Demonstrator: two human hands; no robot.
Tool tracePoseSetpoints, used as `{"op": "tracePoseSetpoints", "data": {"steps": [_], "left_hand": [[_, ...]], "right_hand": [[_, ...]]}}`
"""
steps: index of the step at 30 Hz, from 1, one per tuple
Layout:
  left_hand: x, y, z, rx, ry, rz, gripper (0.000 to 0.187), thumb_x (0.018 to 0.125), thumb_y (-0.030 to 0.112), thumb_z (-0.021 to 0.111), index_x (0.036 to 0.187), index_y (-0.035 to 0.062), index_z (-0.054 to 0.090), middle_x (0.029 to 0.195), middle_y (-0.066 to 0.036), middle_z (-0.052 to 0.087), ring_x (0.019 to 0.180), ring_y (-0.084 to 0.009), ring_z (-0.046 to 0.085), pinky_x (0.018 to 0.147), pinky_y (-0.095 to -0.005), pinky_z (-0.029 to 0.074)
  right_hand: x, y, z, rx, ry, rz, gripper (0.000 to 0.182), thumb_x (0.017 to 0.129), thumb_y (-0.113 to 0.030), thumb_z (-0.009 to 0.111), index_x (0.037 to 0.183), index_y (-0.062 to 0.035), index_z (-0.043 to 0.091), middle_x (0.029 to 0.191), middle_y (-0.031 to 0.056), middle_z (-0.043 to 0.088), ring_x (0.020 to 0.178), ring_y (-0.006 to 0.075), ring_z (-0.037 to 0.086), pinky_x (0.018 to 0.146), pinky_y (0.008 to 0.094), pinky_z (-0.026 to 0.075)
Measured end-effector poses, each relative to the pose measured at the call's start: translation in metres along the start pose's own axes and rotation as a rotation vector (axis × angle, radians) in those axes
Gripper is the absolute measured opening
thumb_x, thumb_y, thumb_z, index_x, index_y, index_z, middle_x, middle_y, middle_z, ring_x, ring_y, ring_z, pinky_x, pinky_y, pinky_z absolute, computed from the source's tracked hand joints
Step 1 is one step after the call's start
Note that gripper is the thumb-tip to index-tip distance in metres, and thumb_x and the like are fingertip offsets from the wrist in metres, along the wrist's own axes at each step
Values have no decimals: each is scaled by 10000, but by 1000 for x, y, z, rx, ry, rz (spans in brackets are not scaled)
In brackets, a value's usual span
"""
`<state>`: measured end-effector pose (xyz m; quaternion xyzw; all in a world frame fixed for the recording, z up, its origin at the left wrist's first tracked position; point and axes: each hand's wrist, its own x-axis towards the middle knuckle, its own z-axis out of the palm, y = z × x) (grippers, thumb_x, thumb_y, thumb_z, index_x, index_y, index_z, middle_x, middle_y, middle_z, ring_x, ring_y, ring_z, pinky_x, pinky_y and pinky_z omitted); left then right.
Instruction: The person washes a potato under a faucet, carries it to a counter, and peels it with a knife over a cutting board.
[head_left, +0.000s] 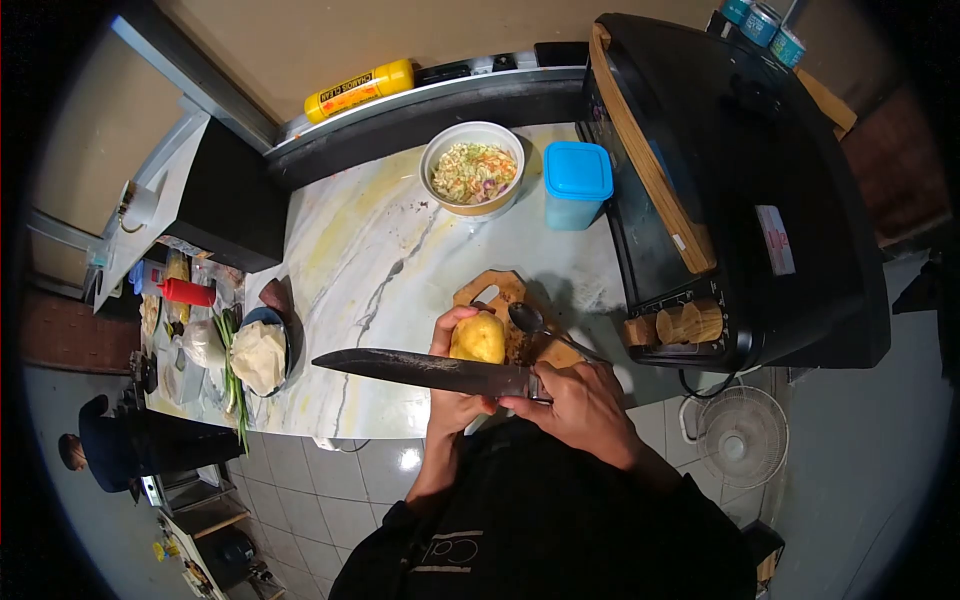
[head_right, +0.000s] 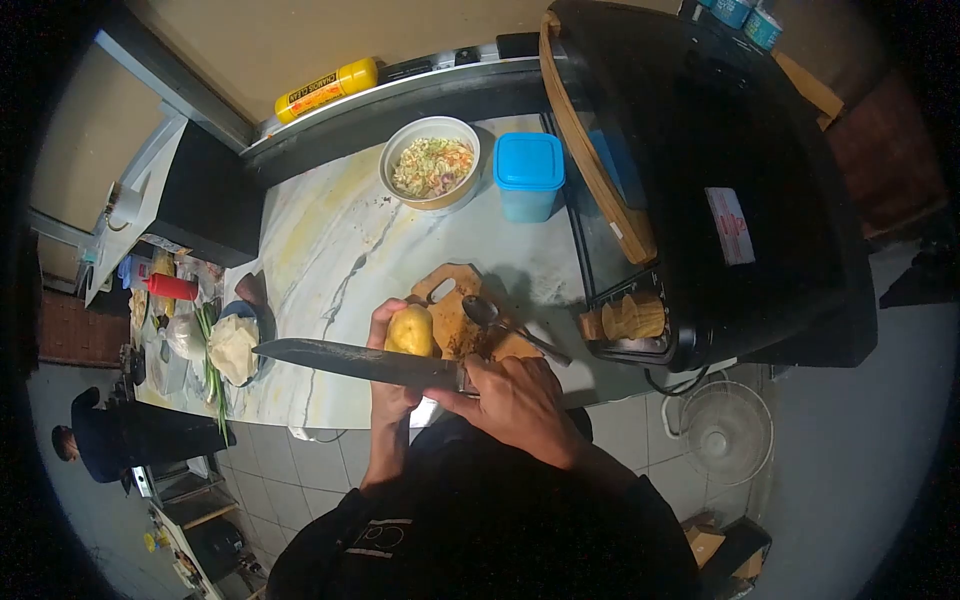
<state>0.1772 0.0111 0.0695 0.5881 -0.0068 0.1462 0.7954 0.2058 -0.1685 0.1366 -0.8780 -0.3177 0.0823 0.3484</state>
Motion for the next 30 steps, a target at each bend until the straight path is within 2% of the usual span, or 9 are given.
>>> {"op": "tracePoseSetpoints", "data": {"steps": [3, 8, 10, 11, 13, 18, 23, 28, 30], "left_hand": [[-2, 13, 4, -24, -1, -62, 1113, 485, 607, 879, 1293, 2, 410, 1262, -121, 470, 1134, -203, 503, 973, -333, 397], [-3, 12, 1, -50, 2, -57, 1064, 468, 516, 939, 1267, 36, 428, 1230, -112, 498, 1088, -182, 512, 954, -314, 400], [0, 15, 4, -32, 13, -24, 1051, 495, 509, 939, 1273, 41, 410, 1164, -91, 514, 985, -148, 527, 838, -274, 420], [2, 19, 8, -10, 26, 0, 1050, 519, 527, 925, 1279, 39, 389, 1100, -70, 529, 883, -117, 542, 724, -237, 438], [2, 19, 10, 30, 45, 1, 1021, 561, 515, 913, 1284, 37, 375, 1052, -52, 539, 783, -88, 557, 609, -200, 458], [0, 14, 4, 40, 19, -17, 899, 622, 366, 912, 1277, 31, 396, 1135, -74, 508, 794, -101, 561, 614, -209, 466], [2, 8, -1, -44, -50, 40, 1031, 498, 435, 960, 1274, 45, 406, 1210, -99, 461, 805, -98, 573, 597, -192, 485], [0, 14, 6, -39, 23, -35, 1111, 375, 570, 944, 1229, 57, 451, 1204, -131, 485, 1161, -240, 477, 1002, -370, 362], [0, 13, 7, -37, 32, -36, 1099, 385, 575, 939, 1221, 54, 451, 1192, -130, 484, 1169, -248, 468, 1005, -380, 356]], "right_hand": [[0, 0, 1, 5, 37, -30, 559, 868, -546, 635, 767, 4, 642, 529, 120, 575, 529, 269, 627, 546, 378, 508], [-1, -2, 0, -35, 46, -74, 550, 875, -539, 631, 774, 1, 649, 523, 103, 577, 502, 260, 620, 525, 360, 508], [-2, 0, 2, -16, 26, -76, 549, 879, -537, 627, 790, 3, 651, 521, 99, 578, 487, 256, 615, 511, 357, 505], [-2, -2, 1, 1, 10, -47, 535, 862, -534, 647, 827, 0, 659, 530, 106, 583, 503, 277, 622, 533, 375, 510], [-3, -6, -1, 33, -22, 12, 524, 827, -527, 687, 902, -8, 676, 548, 120, 593, 536, 318, 635, 577, 412, 520], [-5, -5, 3, 27, 40, -26, 542, 829, -533, 679, 951, -5, 686, 566, 124, 601, 566, 313, 645, 593, 406, 522], [-8, -4, 1, -14, -19, 11, 553, 829, -549, 671, 973, -15, 690, 562, 116, 603, 563, 300, 648, 577, 393, 517], [-9, -5, -2, 13, -30, 19, 550, 832, -557, 662, 984, -29, 690, 560, 108, 607, 529, 290, 639, 549, 385, 509], [-10, -4, 0, -31, 16, -13, 545, 832, -553, 664, 975, -27, 688, 565, 108, 611, 521, 287, 638, 538, 384, 506]]}}
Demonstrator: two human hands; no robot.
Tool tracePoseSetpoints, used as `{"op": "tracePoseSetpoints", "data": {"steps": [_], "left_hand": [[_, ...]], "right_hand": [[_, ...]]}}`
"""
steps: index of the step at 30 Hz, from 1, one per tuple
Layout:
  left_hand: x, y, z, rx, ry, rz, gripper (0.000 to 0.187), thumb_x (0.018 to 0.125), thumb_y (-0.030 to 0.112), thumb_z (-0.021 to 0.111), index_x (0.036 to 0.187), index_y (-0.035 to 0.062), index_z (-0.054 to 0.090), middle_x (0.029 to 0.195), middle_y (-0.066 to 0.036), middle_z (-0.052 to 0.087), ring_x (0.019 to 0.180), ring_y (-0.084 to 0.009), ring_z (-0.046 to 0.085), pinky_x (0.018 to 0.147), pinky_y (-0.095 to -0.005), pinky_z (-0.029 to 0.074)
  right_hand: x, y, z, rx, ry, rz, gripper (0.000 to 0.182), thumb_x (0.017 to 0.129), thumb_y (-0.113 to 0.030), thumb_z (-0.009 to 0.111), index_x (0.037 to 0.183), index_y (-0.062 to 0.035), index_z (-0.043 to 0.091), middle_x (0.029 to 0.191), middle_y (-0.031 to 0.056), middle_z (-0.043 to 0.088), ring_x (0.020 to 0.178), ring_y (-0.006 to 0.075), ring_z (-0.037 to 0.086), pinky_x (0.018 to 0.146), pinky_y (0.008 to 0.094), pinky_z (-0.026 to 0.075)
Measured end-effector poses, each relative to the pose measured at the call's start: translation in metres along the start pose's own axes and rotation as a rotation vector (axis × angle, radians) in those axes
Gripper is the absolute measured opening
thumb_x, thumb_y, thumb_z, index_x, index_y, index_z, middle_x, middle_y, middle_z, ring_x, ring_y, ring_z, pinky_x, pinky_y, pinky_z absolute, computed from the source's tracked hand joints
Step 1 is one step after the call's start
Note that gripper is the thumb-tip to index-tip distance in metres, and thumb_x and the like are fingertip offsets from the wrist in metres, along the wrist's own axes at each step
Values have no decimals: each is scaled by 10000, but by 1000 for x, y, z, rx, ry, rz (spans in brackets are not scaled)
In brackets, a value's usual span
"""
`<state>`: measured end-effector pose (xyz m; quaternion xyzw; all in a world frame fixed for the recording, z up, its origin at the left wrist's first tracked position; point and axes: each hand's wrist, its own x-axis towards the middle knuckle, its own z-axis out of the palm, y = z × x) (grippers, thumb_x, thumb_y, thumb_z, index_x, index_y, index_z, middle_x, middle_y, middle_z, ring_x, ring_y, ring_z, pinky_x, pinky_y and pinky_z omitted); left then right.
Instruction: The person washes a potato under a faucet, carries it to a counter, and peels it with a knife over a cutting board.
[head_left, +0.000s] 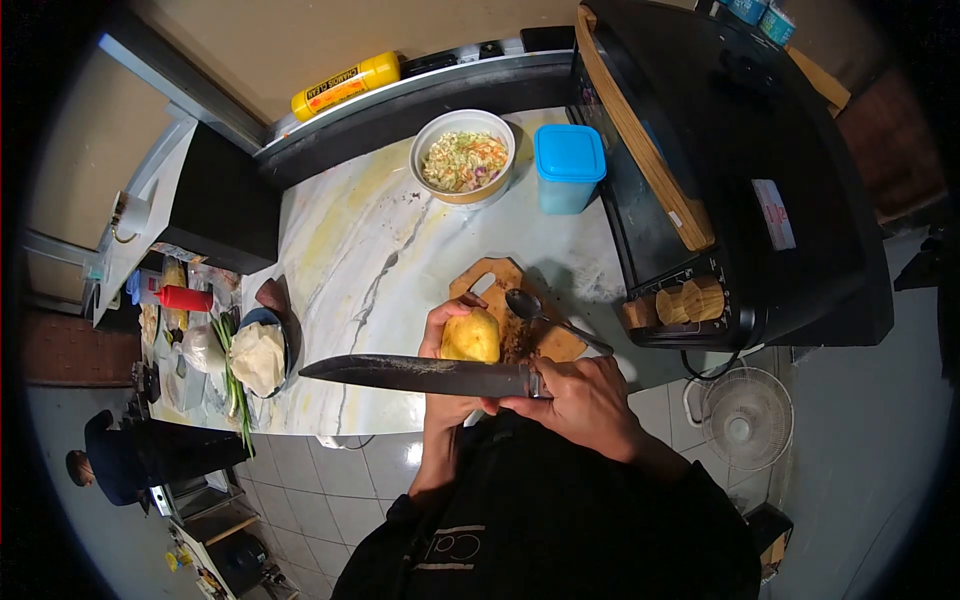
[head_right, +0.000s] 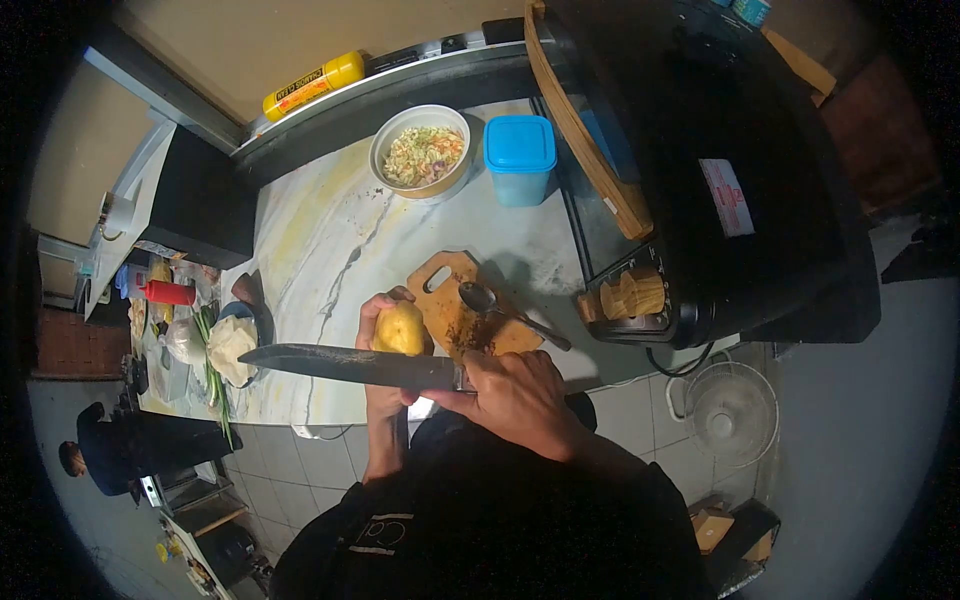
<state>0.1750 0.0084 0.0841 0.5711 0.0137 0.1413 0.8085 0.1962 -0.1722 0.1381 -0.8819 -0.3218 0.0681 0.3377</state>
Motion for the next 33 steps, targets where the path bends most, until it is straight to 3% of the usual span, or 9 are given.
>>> {"op": "tracePoseSetpoints", "data": {"steps": [4, 7, 20, 25, 28, 33], "left_hand": [[0, 1, 2, 2, 14, 2, 1079, 402, 584, 929, 1210, 53, 449, 1173, -126, 482, 1170, -254, 459, 1004, -391, 351], [0, 2, 3, -2, 6, 10, 1064, 410, 582, 924, 1207, 60, 449, 1162, -118, 483, 1164, -252, 454, 998, -392, 352], [-2, -3, 4, -35, 7, 42, 1016, 473, 529, 923, 1238, 80, 428, 1176, -122, 464, 1153, -239, 431, 967, -382, 356], [-3, -6, 6, -107, 0, 56, 962, 544, 466, 934, 1252, 80, 410, 1198, -134, 444, 1155, -234, 418, 971, -373, 347], [-4, -9, 5, -107, -6, 71, 914, 583, 424, 929, 1249, 79, 407, 1198, -137, 438, 1157, -234, 414, 971, -370, 341], [-7, -5, 9, -110, 47, 47, 866, 586, 381, 924, 1220, 80, 416, 1172, -134, 440, 1146, -232, 415, 963, -364, 339]], "right_hand": [[2, 7, 6, -8, 77, -94, 575, 883, -576, 604, 812, -6, 637, 556, 95, 617, 502, 229, 642, 503, 344, 513], [1, 4, 5, 2, 54, -46, 532, 833, -540, 673, 927, -16, 680, 569, 100, 615, 521, 270, 641, 511, 367, 498], [2, 1, 4, -56, 98, -14, 549, 840, -577, 647, 866, -29, 668, 563, 78, 604, 529, 248, 636, 533, 368, 472], [2, 1, 7, -61, 143, -10, 536, 844, -571, 647, 843, -35, 658, 556, 81, 599, 515, 256, 632, 512, 369, 468], [4, 4, 5, -60, 153, -72, 527, 852, -534, 664, 783, -13, 637, 536, 78, 590, 486, 233, 630, 476, 340, 515], [6, 2, 2, -104, 187, -87, 523, 845, -526, 677, 768, -10, 640, 535, 86, 586, 514, 246, 638, 522, 354, 525]]}}
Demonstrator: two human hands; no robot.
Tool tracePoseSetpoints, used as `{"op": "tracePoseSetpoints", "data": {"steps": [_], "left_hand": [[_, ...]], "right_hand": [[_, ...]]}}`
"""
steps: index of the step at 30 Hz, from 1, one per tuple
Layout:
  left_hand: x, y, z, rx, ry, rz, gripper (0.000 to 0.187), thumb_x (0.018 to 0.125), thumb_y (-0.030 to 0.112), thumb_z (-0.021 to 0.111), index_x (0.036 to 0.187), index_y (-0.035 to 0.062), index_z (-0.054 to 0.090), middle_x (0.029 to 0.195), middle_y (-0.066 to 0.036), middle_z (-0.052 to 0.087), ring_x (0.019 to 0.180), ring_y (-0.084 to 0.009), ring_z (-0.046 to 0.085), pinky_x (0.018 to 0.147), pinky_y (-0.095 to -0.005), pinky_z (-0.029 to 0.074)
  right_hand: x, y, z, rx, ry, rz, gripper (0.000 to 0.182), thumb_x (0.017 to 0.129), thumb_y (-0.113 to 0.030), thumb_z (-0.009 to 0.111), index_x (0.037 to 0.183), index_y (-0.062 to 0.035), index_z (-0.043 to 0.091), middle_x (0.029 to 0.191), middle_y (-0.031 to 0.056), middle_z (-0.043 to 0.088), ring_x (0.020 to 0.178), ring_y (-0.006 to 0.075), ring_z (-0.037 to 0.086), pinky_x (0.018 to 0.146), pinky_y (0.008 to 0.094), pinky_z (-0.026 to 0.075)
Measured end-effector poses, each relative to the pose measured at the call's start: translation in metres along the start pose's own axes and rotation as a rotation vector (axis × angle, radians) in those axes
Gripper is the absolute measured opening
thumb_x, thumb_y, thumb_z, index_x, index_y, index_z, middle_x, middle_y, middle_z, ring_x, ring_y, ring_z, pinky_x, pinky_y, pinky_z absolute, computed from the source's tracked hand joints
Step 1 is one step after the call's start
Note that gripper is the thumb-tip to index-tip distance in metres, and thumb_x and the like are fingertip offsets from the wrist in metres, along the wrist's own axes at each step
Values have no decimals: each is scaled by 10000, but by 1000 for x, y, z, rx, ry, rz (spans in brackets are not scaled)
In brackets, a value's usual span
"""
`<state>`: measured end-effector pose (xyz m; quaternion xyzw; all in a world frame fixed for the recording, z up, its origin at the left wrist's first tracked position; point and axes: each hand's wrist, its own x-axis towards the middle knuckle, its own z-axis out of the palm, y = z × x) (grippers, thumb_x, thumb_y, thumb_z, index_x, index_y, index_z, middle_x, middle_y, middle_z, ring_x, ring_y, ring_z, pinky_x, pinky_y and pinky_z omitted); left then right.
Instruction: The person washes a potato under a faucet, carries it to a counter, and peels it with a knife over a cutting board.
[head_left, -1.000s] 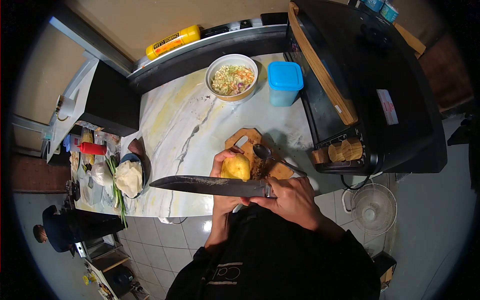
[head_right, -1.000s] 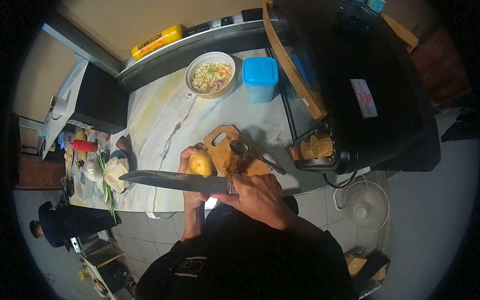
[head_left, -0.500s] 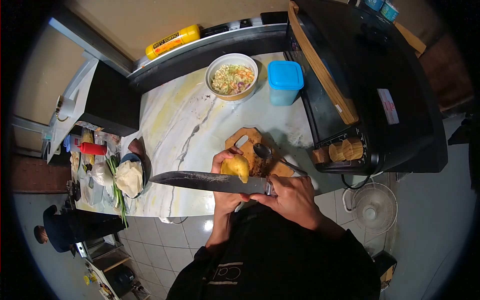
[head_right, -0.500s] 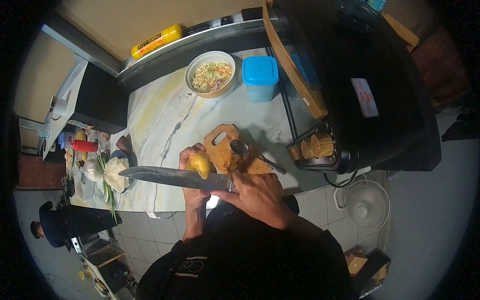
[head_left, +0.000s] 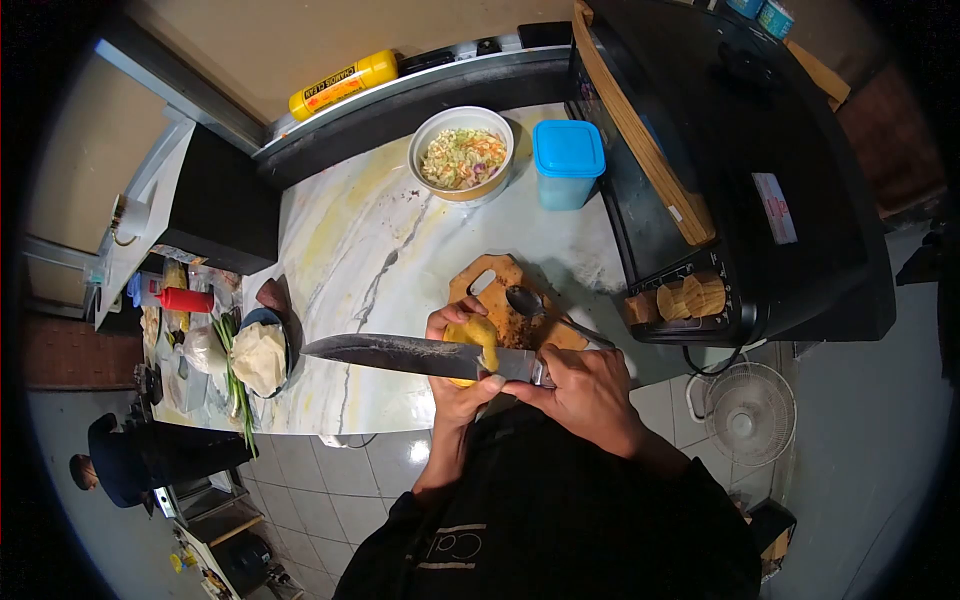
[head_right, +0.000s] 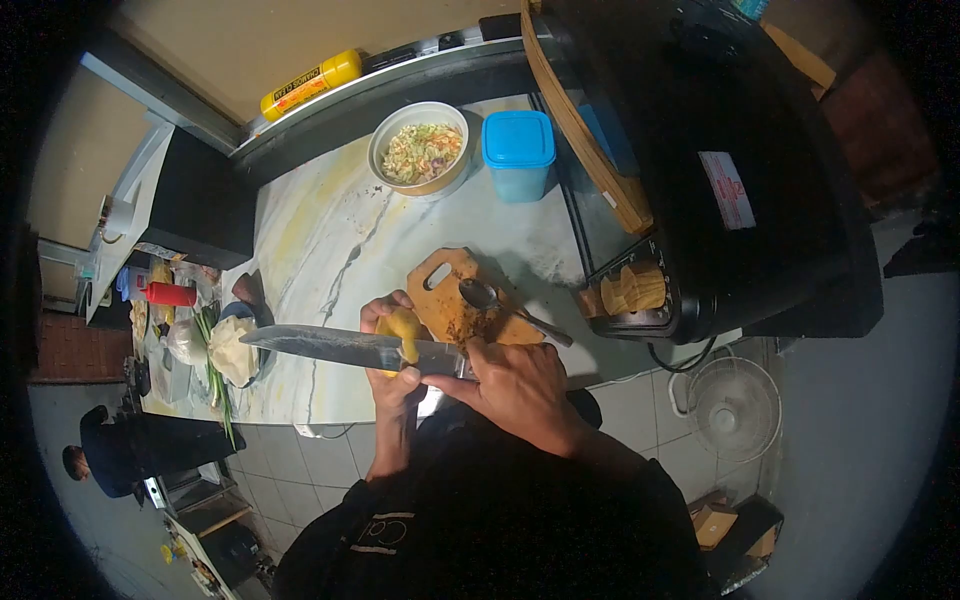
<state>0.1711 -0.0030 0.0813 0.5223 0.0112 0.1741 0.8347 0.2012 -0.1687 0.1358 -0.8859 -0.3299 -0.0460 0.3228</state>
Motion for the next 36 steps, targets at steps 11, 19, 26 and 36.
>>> {"op": "tracePoseSetpoints", "data": {"steps": [11, 19, 26, 36], "left_hand": [[6, 3, -14, 68, -149, 16, 946, 525, 435, 953, 1205, 68, 406, 1158, -126, 486, 843, -138, 532, 696, -253, 444], [-1, 2, -25, 237, -165, 16, 993, 509, 518, 935, 1210, 24, 435, 1157, -139, 507, 716, -103, 563, 585, -228, 454], [-6, 7, -18, 122, -119, 22, 844, 536, 377, 935, 1160, 5, 506, 1095, -151, 549, 1021, -219, 542, 879, -349, 443], [-4, 2, -26, 128, -132, 117, 723, 546, 267, 917, 1100, 15, 527, 1038, -132, 550, 1018, -230, 540, 863, -353, 437]], "right_hand": [[-8, 3, 0, 66, -105, 29, 538, 814, -562, 683, 852, -26, 678, 549, 86, 599, 507, 260, 631, 519, 380, 494], [-11, 3, 1, 19, -129, 22, 535, 821, -571, 672, 844, -36, 672, 539, 74, 589, 494, 247, 623, 497, 378, 484], [-11, 3, 3, 20, -155, -17, 563, 843, -603, 625, 826, -41, 658, 527, 69, 581, 477, 260, 615, 472, 385, 470], [-4, 2, 1, 11, -152, -22, 556, 826, -603, 643, 812, -47, 655, 515, 78, 581, 481, 276, 617, 479, 393, 467]]}}
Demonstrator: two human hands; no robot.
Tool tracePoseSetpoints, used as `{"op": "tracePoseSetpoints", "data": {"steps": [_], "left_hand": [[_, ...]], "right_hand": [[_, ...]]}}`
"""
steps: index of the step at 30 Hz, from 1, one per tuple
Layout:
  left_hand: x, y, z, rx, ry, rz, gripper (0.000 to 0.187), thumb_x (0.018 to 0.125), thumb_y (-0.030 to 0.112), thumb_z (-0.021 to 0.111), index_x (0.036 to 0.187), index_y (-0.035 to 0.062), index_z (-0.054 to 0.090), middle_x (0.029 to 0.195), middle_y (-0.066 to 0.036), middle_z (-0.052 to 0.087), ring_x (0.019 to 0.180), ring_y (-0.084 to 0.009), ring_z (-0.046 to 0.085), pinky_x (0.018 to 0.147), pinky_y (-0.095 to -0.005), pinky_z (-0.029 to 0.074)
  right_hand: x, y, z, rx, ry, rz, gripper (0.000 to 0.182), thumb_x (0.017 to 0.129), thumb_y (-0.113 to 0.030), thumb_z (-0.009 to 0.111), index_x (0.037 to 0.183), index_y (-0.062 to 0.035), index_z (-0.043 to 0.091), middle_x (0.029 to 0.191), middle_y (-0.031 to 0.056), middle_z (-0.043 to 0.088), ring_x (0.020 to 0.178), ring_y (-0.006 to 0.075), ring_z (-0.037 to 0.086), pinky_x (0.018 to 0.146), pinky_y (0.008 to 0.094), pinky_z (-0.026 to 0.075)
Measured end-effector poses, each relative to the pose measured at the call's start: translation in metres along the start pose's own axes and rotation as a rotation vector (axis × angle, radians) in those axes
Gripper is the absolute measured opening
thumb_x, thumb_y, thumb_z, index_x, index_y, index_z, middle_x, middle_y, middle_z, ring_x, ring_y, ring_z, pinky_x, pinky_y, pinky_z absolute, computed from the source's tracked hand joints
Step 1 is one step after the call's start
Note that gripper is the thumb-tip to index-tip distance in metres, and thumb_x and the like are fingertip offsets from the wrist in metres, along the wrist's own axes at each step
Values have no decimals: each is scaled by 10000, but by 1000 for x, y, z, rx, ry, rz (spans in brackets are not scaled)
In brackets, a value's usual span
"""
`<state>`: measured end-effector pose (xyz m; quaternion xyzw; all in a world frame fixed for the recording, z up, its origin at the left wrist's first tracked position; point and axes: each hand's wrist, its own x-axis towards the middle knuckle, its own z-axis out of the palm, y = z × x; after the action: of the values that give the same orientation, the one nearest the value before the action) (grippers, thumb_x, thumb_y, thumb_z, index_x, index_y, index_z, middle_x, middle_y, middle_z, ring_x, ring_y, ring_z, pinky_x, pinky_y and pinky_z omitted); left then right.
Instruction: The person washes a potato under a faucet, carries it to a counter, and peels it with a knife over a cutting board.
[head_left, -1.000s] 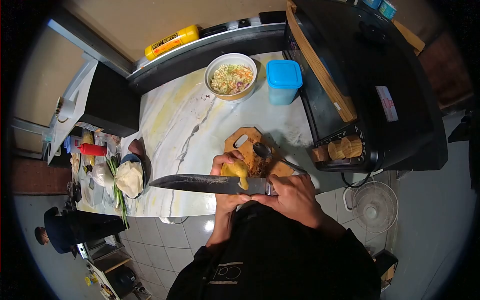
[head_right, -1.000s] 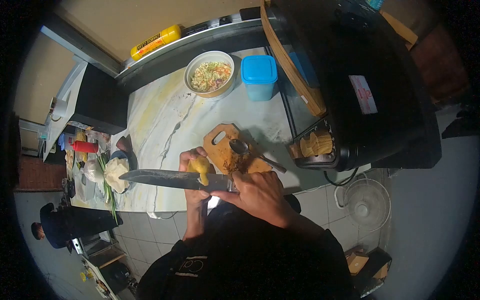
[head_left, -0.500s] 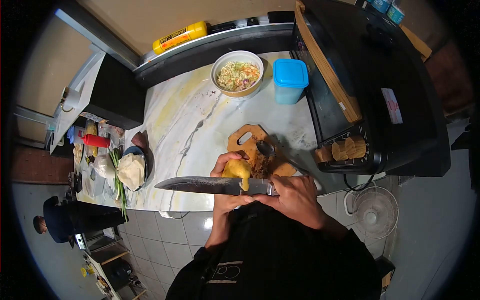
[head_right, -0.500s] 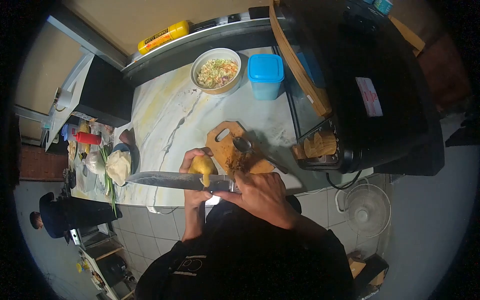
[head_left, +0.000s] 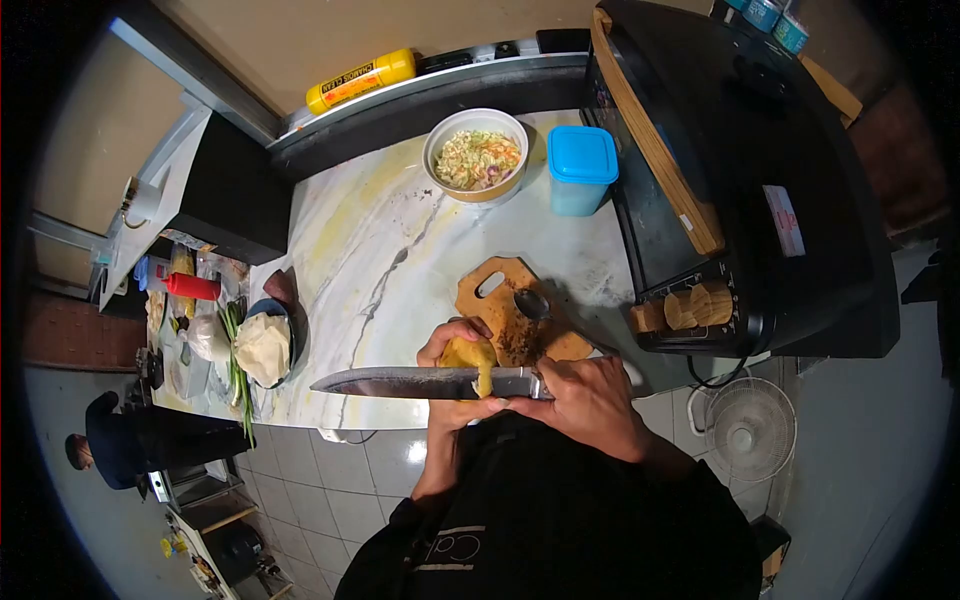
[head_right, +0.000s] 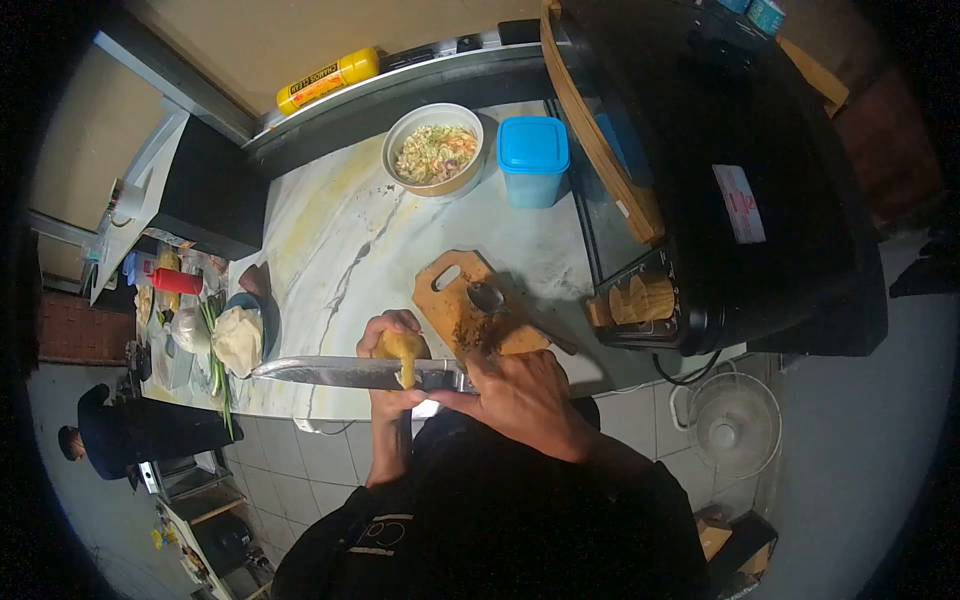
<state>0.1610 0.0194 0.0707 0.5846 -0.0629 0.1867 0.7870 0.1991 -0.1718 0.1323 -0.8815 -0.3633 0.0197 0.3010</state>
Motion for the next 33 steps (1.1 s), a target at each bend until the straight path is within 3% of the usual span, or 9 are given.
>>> {"op": "tracePoseSetpoints", "data": {"steps": [9, 17, 19, 21, 23, 26, 28, 31, 33], "left_hand": [[-1, -4, -3, 72, 5, 30, 607, 605, 251, 877, 1056, 22, 540, 1013, -150, 558, 997, -245, 549, 856, -359, 443], [2, 0, 4, 156, 12, -21, 979, 480, 692, 859, 1135, 52, 512, 1068, -135, 518, 1086, -241, 478, 868, -346, 384], [2, -1, 2, 130, 35, -15, 967, 487, 634, 888, 1143, 24, 523, 1104, -135, 524, 1104, -246, 490, 908, -367, 386], [1, -5, -1, 102, 47, -13, 955, 495, 576, 918, 1150, -3, 533, 1140, -135, 530, 1121, -252, 501, 948, -388, 388], [0, -9, -4, 71, 56, -79, 998, 462, 590, 922, 1167, -10, 549, 1134, -92, 545, 1073, -197, 527, 917, -332, 405], [1, -13, -3, 73, 57, -159, 1031, 461, 642, 893, 1185, 10, 518, 1153, -91, 521, 859, -117, 566, 655, -228, 445], [1, -20, -4, 73, 43, -116, 1025, 470, 615, 905, 1193, 7, 508, 1153, -83, 520, 784, -83, 566, 567, -186, 429], [-2, -19, -1, 39, 58, -182, 967, 501, 594, 908, 1176, 1, 551, 1157, -90, 557, 1044, -172, 544, 904, -296, 414], [-4, -21, -1, 20, 60, -195, 963, 516, 582, 906, 1190, 0, 539, 1161, -95, 557, 1057, -175, 543, 915, -300, 410]], "right_hand": [[4, 2, 3, 10, 47, 13, 554, 804, -612, 659, 814, -58, 677, 511, 89, 577, 483, 290, 613, 493, 406, 474], [1, 8, 2, 153, -46, 71, 467, 830, -493, 700, 820, -28, 663, 592, 120, 610, 570, 292, 641, 552, 388, 496], [2, 12, 1, 245, -29, 47, 451, 886, -446, 663, 838, 2, 657, 658, 153, 631, 609, 265, 652, 586, 358, 502], [0, 20, 19, 524, 100, 16, 415, 918, -411, 640, 807, -11, 621, 658, 122, 609, 622, 227, 632, 601, 329, 480], [-6, 25, 26, 809, 12, 115, 437, 955, -427, 565, 757, -37, 547, 633, 75, 539, 593, 180, 565, 578, 296, 437], [-14, 37, 15, 1214, -471, 443, 565, 1019, -526, 374, 654, -94, 380, 556, -22, 361, 484, 94, 392, 485, 242, 344], [-17, 43, 17, 1423, -529, 471, 593, 1012, -572, 311, 653, -105, 378, 522, -30, 335, 432, 71, 337, 418, 223, 290], [-19, 49, 31, 1723, -602, 541, 646, 979, -651, 252, 626, -122, 364, 456, -48, 285, 337, 40, 229, 301, 215, 173], [-20, 54, 38, 1896, -723, 629, 682, 954, -695, 229, 604, -124, 354, 436, -49, 273, 315, 51, 220, 288, 223, 168]]}}
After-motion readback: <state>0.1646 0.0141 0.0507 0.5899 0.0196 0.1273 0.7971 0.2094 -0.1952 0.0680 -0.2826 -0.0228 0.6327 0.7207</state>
